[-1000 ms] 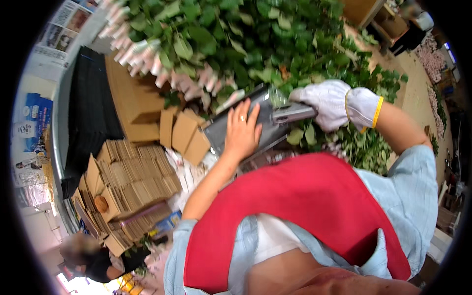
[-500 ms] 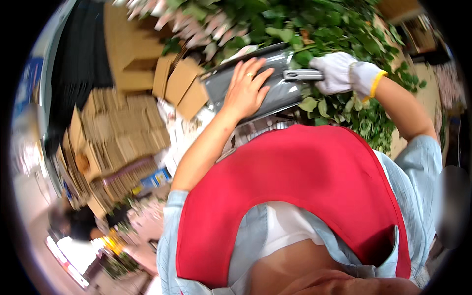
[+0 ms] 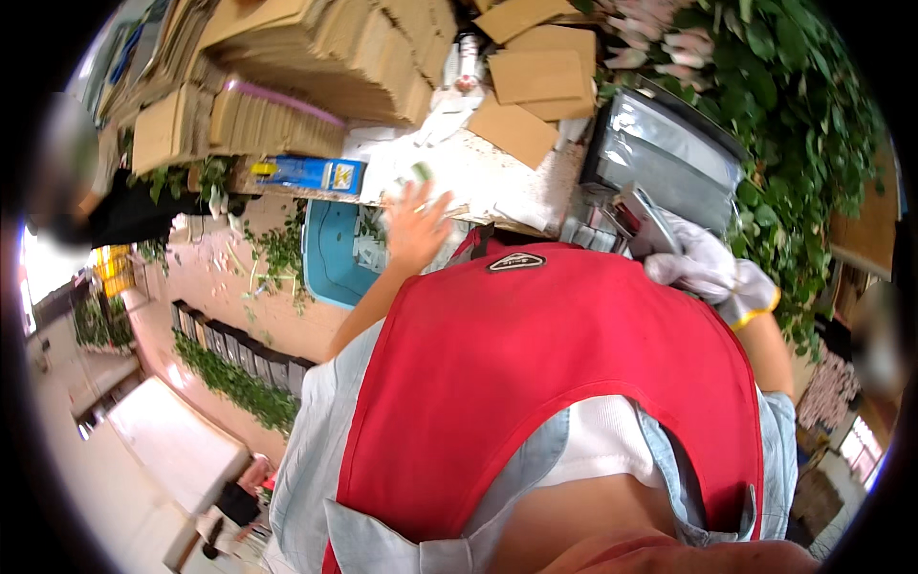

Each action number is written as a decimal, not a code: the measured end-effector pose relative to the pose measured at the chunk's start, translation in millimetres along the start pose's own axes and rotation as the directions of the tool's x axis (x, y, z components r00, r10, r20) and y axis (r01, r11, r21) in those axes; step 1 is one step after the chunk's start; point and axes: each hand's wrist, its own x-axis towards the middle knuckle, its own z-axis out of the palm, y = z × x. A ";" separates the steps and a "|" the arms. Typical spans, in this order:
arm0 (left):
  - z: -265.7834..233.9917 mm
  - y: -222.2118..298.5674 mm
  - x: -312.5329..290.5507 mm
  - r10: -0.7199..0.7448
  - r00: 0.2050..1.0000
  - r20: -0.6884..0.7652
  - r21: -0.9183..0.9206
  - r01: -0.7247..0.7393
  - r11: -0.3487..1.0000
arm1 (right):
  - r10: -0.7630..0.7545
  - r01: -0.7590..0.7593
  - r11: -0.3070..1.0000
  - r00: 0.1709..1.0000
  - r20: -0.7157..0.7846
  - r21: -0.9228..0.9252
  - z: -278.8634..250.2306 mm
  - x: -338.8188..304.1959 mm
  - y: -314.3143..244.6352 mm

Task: The person selects roses from a large bundle, arranges them into a specific corrugated gray sleeve, adds a small piece of cardboard for support, and secures the package.

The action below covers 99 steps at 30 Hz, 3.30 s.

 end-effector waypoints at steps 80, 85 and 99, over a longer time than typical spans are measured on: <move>-48.3 406.5 411.8 0.222 0.283 0.933 -0.099 -0.391 0.915 | 0.037 0.695 0.614 0.449 -0.893 0.375 2.7 -21.1 94.6; -66.7 425.4 403.2 0.337 0.327 0.883 0.021 -0.745 0.667 | -0.109 0.103 0.991 0.193 -0.975 -0.090 -6.4 -3.3 126.0; -160.3 77.4 60.6 0.056 0.994 0.099 -0.743 0.036 0.669 | 0.174 -0.586 0.275 0.810 -0.560 -0.762 43.4 -5.4 -22.5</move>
